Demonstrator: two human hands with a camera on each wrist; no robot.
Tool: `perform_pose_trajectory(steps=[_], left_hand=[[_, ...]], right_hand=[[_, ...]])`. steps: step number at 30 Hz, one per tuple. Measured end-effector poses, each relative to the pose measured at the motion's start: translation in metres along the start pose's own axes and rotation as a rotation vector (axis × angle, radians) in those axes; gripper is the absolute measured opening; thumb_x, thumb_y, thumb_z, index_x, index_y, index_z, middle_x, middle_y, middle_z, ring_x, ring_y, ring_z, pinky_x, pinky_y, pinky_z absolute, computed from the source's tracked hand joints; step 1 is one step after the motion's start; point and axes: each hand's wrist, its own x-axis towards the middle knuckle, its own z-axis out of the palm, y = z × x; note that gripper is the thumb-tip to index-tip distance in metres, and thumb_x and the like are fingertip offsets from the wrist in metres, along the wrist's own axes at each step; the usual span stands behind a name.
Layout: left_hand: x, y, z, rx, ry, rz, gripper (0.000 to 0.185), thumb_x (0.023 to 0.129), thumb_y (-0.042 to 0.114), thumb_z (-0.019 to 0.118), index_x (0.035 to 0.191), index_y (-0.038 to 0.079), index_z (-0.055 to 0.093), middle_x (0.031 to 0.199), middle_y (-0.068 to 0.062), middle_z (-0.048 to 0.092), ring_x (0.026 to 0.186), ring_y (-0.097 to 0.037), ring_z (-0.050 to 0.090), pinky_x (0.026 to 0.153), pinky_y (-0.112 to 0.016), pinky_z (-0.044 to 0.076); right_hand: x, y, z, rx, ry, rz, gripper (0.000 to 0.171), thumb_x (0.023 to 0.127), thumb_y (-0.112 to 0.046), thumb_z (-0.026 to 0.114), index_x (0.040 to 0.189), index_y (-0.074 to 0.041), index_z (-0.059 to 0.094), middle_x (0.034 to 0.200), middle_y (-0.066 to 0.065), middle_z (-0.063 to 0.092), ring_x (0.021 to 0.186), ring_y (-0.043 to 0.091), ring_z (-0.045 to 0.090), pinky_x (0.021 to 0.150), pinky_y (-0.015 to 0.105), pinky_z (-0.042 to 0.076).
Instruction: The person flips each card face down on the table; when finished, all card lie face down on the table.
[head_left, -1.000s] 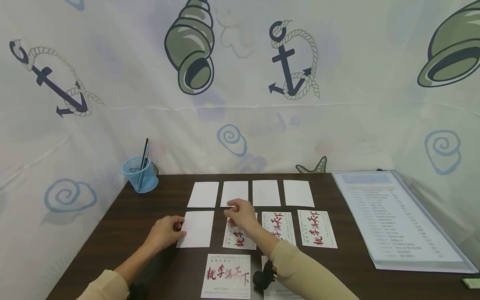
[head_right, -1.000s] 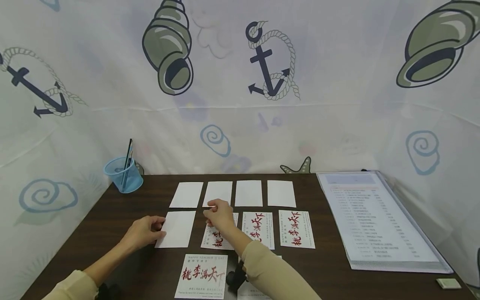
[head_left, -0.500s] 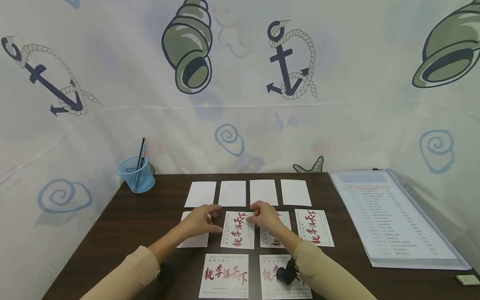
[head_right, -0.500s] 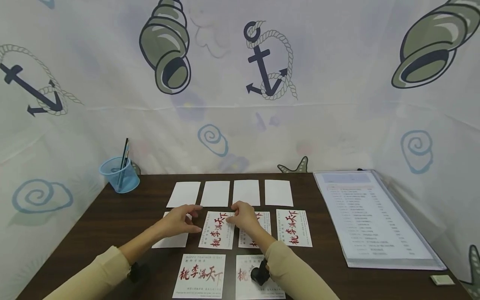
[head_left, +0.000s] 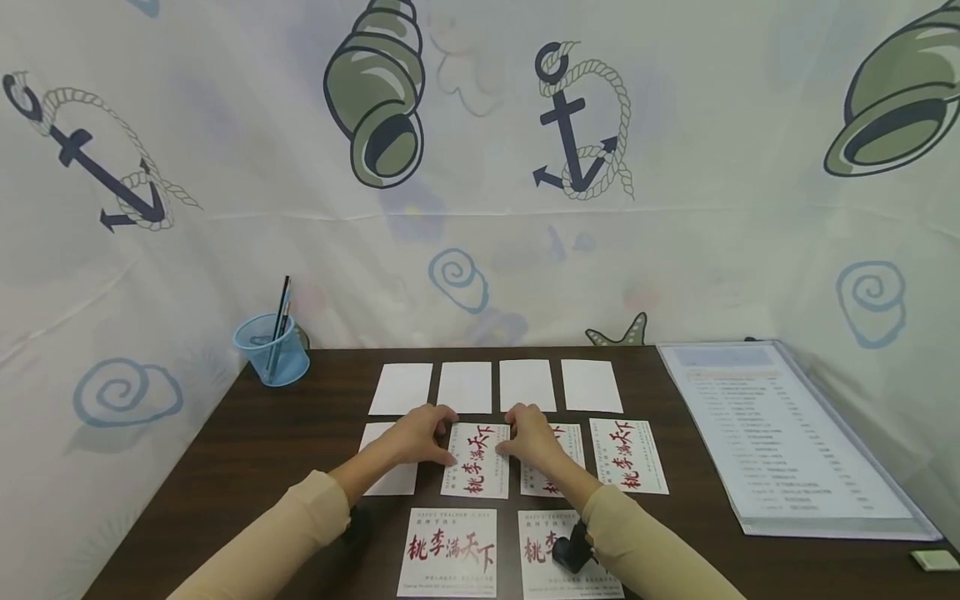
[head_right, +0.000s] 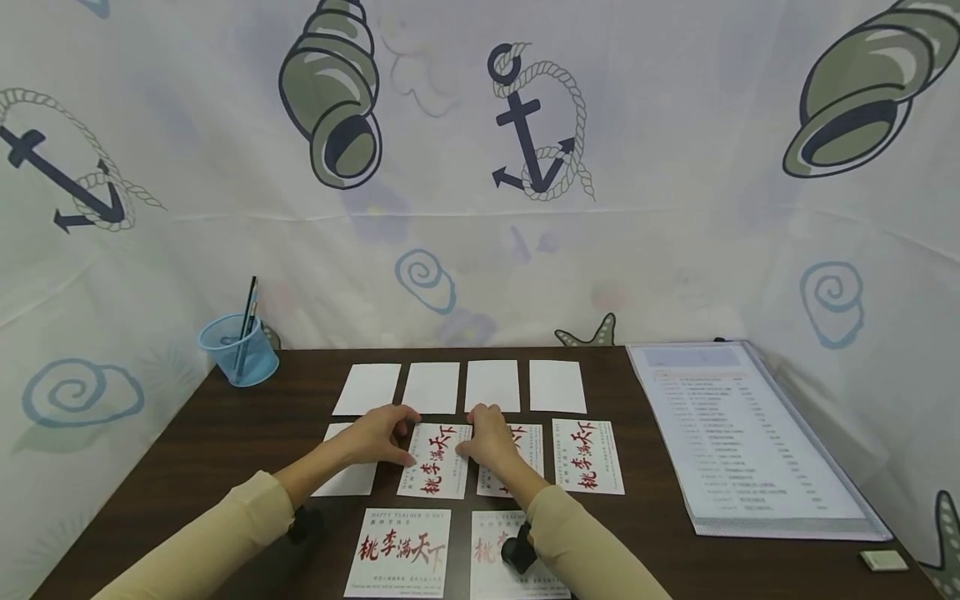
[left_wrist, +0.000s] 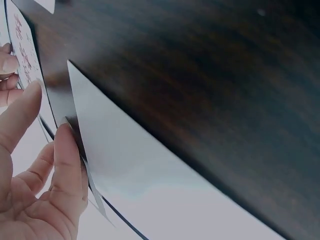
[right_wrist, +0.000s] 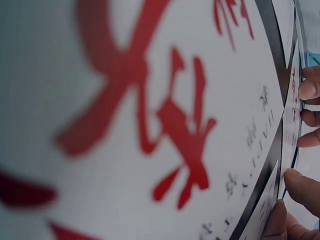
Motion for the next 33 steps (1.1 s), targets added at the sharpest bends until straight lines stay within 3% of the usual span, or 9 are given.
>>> perform_pose_trajectory(steps=[5,19,27,33], left_hand=[[0.0014,0.0005,0.0002,-0.001,0.004,0.013,0.057,0.065,0.019,0.086,0.113,0.007,0.059,0.092,-0.005,0.055,0.078,-0.016,0.050,0.070,-0.033,0.045],[-0.0001,0.0001,0.0007,-0.033,-0.014,-0.030,0.059,0.065,0.018,0.087,0.113,0.007,0.056,0.092,-0.004,0.054,0.073,-0.015,0.052,0.068,-0.032,0.045],[-0.0011,0.0009,-0.0009,-0.051,-0.011,-0.031,0.062,0.064,0.016,0.087,0.115,0.005,0.053,0.091,-0.005,0.054,0.073,-0.016,0.051,0.066,-0.031,0.044],[0.0001,-0.0009,0.0009,-0.066,-0.011,-0.042,0.062,0.065,0.017,0.086,0.115,0.004,0.052,0.092,-0.005,0.054,0.073,-0.016,0.051,0.067,-0.031,0.044]], right_hand=[[0.0004,-0.0006,-0.0017,-0.009,0.016,0.014,0.039,0.070,-0.008,0.080,0.100,0.004,0.057,0.087,0.009,0.050,0.077,0.019,0.047,0.071,0.033,0.044],[0.0014,0.0005,-0.0025,0.032,-0.005,0.064,0.036,0.074,-0.009,0.078,0.100,0.004,0.056,0.086,0.008,0.049,0.077,0.019,0.046,0.069,0.031,0.043],[0.0037,0.0028,-0.0024,0.182,-0.020,0.091,0.031,0.077,-0.001,0.072,0.102,0.005,0.054,0.086,0.011,0.053,0.063,0.015,0.055,0.055,0.022,0.050],[0.0033,0.0022,-0.0034,0.228,0.021,0.098,0.029,0.078,-0.003,0.071,0.102,0.004,0.056,0.083,0.008,0.056,0.067,0.014,0.053,0.058,0.022,0.048]])
